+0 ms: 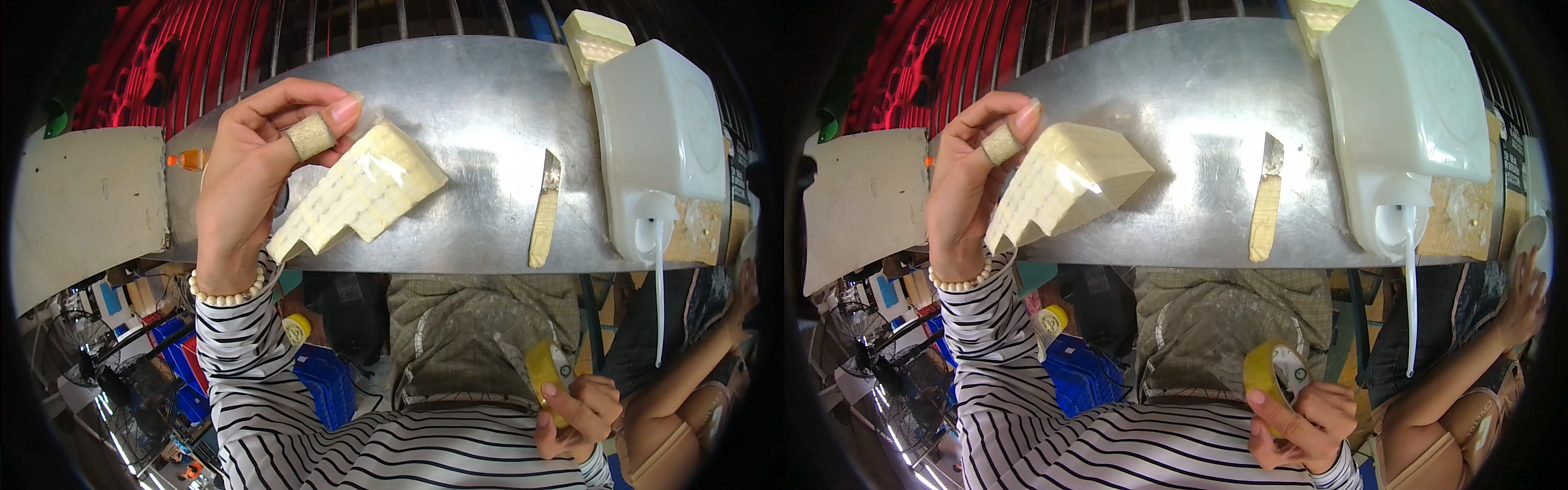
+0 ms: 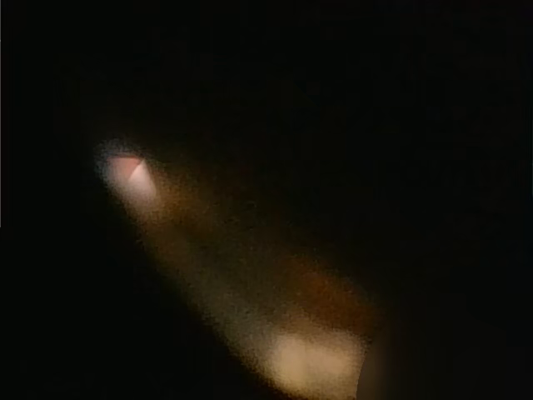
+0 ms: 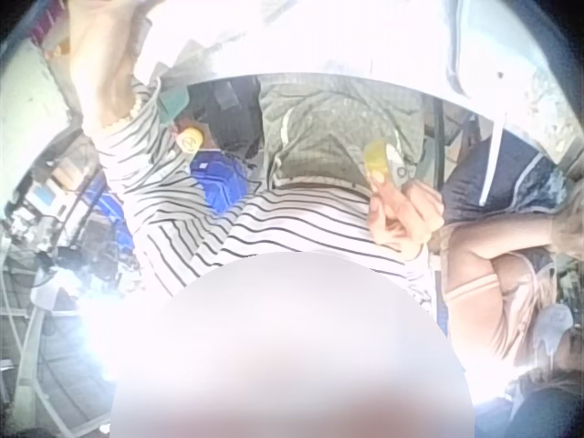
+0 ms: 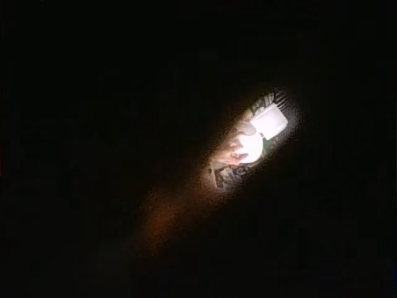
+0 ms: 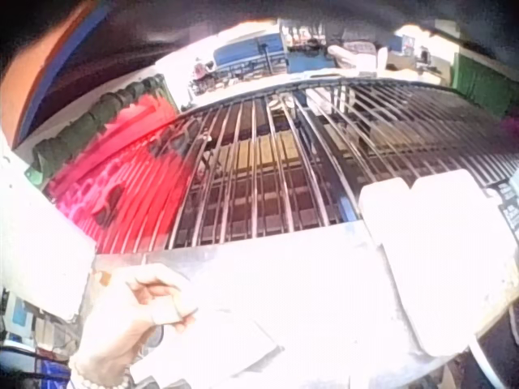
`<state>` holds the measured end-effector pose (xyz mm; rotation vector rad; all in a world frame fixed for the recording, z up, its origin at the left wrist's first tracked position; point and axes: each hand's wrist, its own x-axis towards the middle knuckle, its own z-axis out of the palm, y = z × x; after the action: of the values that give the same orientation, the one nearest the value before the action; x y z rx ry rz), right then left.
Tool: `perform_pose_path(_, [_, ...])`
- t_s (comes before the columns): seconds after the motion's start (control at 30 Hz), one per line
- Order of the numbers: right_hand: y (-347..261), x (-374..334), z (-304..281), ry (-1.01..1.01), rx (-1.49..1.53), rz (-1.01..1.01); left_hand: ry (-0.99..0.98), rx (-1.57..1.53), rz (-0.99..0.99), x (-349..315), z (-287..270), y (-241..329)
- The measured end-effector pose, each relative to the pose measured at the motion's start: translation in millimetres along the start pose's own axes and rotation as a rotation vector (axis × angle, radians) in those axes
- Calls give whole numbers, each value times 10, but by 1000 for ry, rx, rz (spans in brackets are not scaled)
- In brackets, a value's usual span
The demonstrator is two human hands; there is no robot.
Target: The person repeatedly wraps a small, irregularly shaped white object with yellow tape. They rotate the object to cover different sides and smooth the tape down. The object has blue handwritten text on it.
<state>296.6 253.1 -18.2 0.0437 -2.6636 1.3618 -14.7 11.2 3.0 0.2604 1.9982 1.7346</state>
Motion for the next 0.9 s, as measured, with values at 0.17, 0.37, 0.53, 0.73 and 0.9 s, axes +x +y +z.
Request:
perform_pose_path(0.17, [-22,1,25,25,-18,62,-16,-30,-11,16,13,-49])
perform_pose_path(0.37, [0,32,44,-54,-102,21,-89,-142,-106,8,17,-52])
perform_pose_path(0.53, [13,46,91,-20,-97,23,-198,-197,-102,53,-2,-76])
perform_pose_path(0.73, [27,45,89,23,-107,38,-262,-276,-175,96,-48,-91])
perform_pose_path(0.9, [38,39,91,34,-85,32,-268,-297,-214,97,-65,-106])
